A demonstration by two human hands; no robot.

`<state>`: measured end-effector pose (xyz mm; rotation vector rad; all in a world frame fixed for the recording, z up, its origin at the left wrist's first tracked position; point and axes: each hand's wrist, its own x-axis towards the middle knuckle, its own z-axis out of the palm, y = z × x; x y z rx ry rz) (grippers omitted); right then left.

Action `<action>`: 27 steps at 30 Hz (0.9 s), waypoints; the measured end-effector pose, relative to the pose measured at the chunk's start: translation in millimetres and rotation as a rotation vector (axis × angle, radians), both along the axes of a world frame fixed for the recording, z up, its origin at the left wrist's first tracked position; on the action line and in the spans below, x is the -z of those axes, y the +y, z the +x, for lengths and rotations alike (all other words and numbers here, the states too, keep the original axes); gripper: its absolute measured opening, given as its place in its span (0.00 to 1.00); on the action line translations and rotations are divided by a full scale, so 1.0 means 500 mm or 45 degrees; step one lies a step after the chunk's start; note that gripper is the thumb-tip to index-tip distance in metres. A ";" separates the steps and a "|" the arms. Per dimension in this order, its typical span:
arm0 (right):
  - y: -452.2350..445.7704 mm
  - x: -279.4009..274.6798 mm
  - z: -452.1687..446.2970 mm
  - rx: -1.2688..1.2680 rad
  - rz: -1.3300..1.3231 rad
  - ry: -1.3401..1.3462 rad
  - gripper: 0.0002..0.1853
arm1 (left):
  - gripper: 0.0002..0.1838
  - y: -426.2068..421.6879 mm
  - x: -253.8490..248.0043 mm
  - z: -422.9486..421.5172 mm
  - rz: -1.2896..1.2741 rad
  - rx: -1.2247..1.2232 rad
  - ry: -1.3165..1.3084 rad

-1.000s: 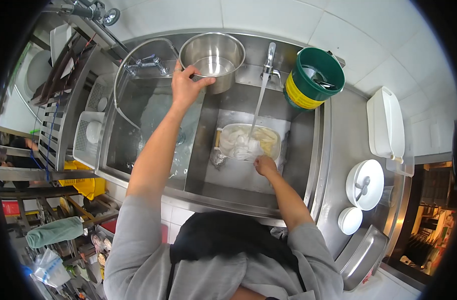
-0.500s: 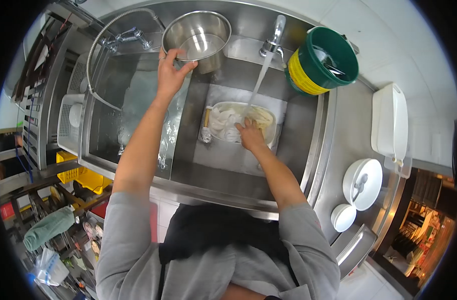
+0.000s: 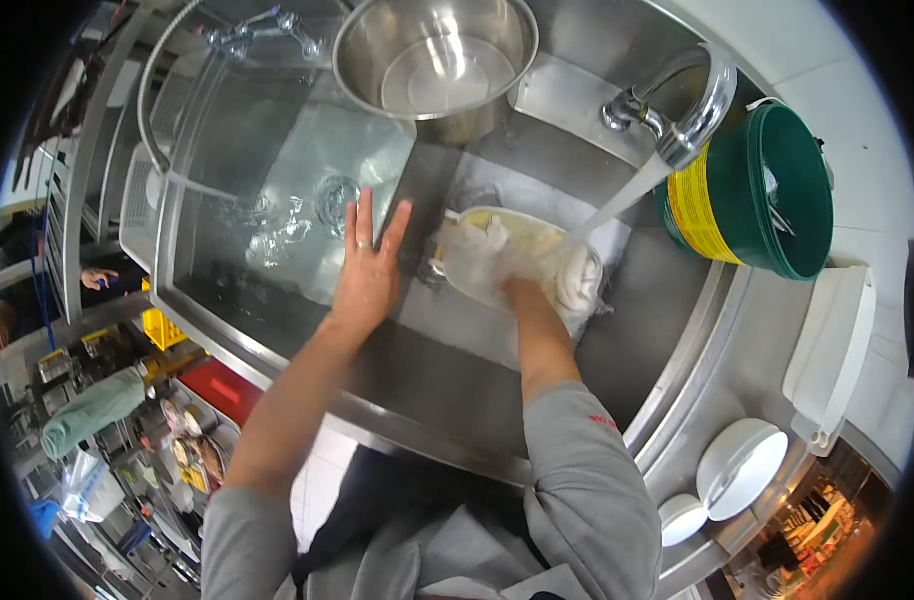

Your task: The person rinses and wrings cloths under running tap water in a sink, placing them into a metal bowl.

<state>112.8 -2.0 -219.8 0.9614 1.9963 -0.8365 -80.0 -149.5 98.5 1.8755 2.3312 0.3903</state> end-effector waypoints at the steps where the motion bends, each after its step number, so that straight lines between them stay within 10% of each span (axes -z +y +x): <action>1: -0.003 -0.001 0.006 -0.004 0.116 0.107 0.28 | 0.49 -0.002 0.013 -0.007 0.016 -0.008 0.003; 10: 0.034 -0.495 0.096 0.026 0.238 0.365 0.38 | 0.52 -0.011 -0.006 0.005 0.049 -0.069 -0.268; 17: -0.047 -0.362 0.064 0.270 0.321 -0.121 0.41 | 0.52 -0.003 -0.015 0.001 0.002 -0.075 -0.290; 22: -0.034 0.084 0.089 -0.281 0.235 -0.204 0.36 | 0.52 0.004 0.002 -0.012 -0.012 -0.091 -0.216; 27: 0.073 -0.125 0.104 0.271 -0.062 -0.004 0.36 | 0.52 -0.003 -0.001 -0.007 -0.022 -0.112 -0.226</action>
